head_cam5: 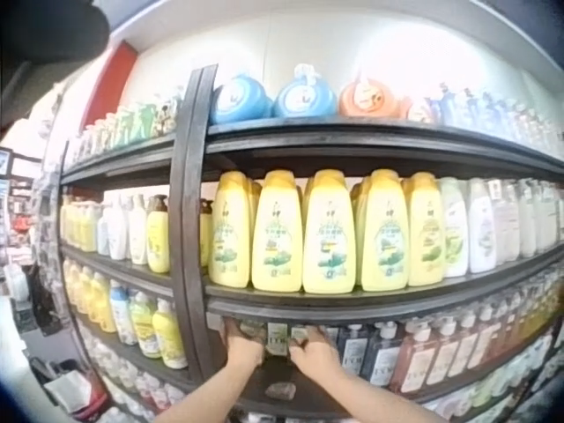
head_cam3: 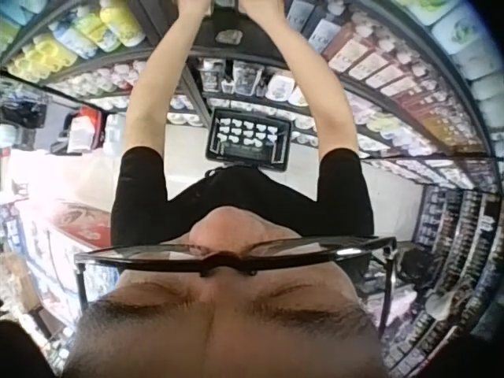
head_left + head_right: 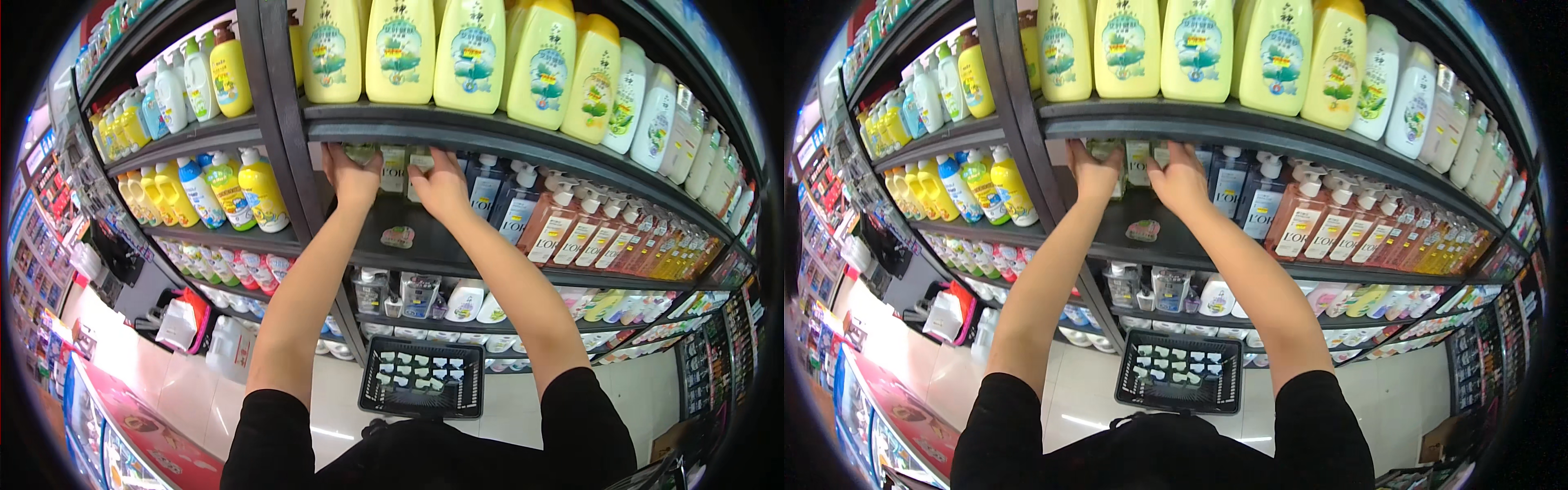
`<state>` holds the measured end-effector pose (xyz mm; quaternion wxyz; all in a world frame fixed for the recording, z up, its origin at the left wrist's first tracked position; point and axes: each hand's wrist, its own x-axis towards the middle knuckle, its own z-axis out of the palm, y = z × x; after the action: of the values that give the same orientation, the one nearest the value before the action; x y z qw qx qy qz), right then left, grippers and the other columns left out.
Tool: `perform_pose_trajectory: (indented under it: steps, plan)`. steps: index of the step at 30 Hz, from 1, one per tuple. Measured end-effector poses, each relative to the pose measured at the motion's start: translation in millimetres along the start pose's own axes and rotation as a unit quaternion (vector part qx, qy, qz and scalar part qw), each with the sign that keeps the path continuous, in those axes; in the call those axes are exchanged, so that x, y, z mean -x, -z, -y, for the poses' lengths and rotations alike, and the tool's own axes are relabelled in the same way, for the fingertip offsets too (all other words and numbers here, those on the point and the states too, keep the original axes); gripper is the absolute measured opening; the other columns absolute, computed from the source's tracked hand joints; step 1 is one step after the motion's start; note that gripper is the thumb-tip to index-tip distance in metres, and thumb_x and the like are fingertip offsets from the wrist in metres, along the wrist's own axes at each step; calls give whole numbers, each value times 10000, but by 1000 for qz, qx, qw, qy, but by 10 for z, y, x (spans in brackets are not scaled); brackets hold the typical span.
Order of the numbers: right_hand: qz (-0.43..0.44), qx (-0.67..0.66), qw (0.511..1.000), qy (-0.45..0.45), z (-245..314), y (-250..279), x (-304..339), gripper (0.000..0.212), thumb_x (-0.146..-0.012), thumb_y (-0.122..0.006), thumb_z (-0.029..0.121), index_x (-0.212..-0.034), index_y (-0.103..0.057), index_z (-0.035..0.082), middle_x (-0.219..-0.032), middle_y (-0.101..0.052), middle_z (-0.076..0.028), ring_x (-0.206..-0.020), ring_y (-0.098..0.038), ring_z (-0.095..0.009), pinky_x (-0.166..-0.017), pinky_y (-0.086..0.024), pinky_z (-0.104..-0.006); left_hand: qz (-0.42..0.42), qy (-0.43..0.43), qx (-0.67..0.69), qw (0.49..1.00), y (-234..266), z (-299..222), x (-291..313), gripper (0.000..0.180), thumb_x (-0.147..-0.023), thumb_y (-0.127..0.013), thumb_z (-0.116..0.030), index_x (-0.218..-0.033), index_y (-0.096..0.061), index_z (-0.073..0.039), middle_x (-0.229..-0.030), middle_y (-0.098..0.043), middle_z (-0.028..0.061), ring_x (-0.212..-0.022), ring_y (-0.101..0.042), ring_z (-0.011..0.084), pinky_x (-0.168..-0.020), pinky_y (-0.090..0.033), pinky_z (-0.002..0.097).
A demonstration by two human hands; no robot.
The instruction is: Organizing and stocking plastic pump bottles of personal care products on a supermarket shelf from a handheld basket.
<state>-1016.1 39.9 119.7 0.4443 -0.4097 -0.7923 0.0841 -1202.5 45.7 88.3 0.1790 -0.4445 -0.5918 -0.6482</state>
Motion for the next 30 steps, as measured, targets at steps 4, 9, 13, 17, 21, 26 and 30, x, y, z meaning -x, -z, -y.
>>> perform_pose_trajectory:
  steps: [4, 9, 13, 17, 21, 26, 30]
  plan:
    - [-17, 155, 988, 18, -371, -139, -569, 548, -993, -572, 425, -1443, -579, 114, -1521, -538, -182, -1342, -546, -403, -1154, -397, -507, 156, 118, 15, 981, -236, 22, -293, 879, -723, -878, -337, -1451, -517, -3, -1522, -493, 270, -1403, -494, 400, -1151, -421, 438]
    - [-110, 169, 976, 87, -433, -201, -709, 532, -996, -562, 430, -1437, -589, 133, -1506, -546, -196, -1426, -462, -409, -1202, -337, -529, 201, 127, -37, 971, -303, 115, -318, 886, -748, -829, -477, -1472, -492, -93, -1492, -505, 222, -1328, -552, 417, -1089, -491, 469]
    - [-94, 199, 973, 73, -295, -261, -629, 519, -969, -602, 418, -1400, -622, 130, -1459, -587, -177, -1376, -511, -407, -1175, -372, -537, 183, 87, -34, 979, -227, 299, -225, 855, -757, -831, -449, -1463, -498, -101, -1440, -516, 217, -1284, -569, 435, -1082, -489, 485]
    - [-136, 206, 966, 76, -263, -208, -605, 505, -945, -630, 403, -1367, -653, 126, -1420, -620, -169, -1343, -540, -404, -1163, -388, -533, 173, 95, 5, 980, -158, 118, -104, 822, -740, -867, -364, -1447, -526, -121, -1385, -524, 218, -1264, -558, 436, -1078, -483, 486]
    - [-112, 203, 969, 82, -250, -115, -516, 561, -941, -643, 454, -1392, -636, 122, -1454, -596, -179, -1366, -521, -407, -1170, -379, -536, 177, 29, 47, 983, 105, 21, 32, 851, -712, -901, -304, -1467, -525, -198, -1371, -509, 212, -1258, -538, 423, -1090, -469, 486]
    - [85, 141, 986, 5, -238, 151, -441, 705, -906, -700, 575, -1423, -615, 104, -1485, -573, -199, -1379, -519, -400, -1157, -409, -469, 233, -21, 57, 971, 249, -64, 128, 689, -659, -891, -274, -1247, -632, -24, -1205, -629, 214, -1232, -542, 436, -1059, -476, 498]
    - [136, 156, 978, -19, -35, 275, -326, 712, -879, -738, 569, -1386, -640, 79, -1410, -627, -219, -1307, -588, -388, -1107, -461, -433, 256, -12, 89, 962, 362, -136, 192, 694, -663, -898, -288, -1247, -635, -19, -1224, -640, 219, -1196, -581, 428, -1033, -499, 494]
